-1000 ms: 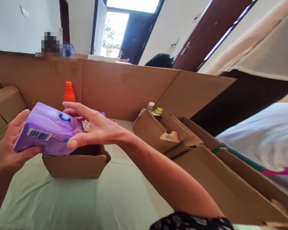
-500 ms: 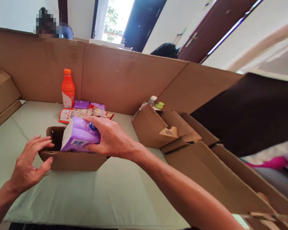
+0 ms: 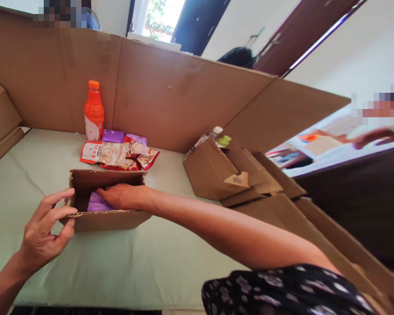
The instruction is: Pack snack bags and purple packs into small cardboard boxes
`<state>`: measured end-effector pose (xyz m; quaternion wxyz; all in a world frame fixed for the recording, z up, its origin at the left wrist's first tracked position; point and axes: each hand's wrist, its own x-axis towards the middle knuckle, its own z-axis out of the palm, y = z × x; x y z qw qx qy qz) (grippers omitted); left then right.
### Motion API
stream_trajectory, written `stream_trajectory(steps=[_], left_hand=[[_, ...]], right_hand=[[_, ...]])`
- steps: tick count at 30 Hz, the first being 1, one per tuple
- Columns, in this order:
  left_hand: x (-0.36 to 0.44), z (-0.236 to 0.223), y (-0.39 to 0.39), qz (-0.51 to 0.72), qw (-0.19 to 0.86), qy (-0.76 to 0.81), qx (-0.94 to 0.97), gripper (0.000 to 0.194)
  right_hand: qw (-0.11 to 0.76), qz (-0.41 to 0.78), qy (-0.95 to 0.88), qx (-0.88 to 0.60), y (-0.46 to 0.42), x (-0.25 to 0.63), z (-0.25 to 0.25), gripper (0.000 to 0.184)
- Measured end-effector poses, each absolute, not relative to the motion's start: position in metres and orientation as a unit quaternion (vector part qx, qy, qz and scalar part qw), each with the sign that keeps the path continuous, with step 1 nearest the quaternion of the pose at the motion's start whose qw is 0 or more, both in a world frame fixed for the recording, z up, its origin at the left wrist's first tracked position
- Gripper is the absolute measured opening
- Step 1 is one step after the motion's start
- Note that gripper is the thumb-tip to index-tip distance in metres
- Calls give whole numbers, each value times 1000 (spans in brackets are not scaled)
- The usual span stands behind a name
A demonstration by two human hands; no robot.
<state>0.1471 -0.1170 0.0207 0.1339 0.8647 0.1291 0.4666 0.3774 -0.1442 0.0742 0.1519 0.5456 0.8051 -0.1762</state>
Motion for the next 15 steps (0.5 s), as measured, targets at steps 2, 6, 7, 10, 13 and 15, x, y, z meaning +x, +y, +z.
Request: stream_trajectory(steps=[2, 6, 7, 10, 13, 15], left_hand=[[146, 16, -120, 472, 126, 155, 859, 28], [145, 8, -128, 489, 128, 201, 839, 35], [145, 7, -130, 489, 131, 204, 838, 36], [144, 8, -131, 484, 137, 198, 841, 36], [142, 13, -128, 471, 148, 185, 850, 33], [141, 17, -124, 456, 168, 168, 858, 33]], right_hand=[[151, -199, 800, 545, -143, 380, 72, 57], [139, -207, 798, 549, -146, 384, 85, 63], [122, -205, 802, 547, -147, 384, 90, 62], [38, -185, 811, 554, -150, 387, 105, 54], [-37, -188, 813, 550, -151, 389, 110, 50], [-77, -214, 816, 531, -151, 393, 109, 50]])
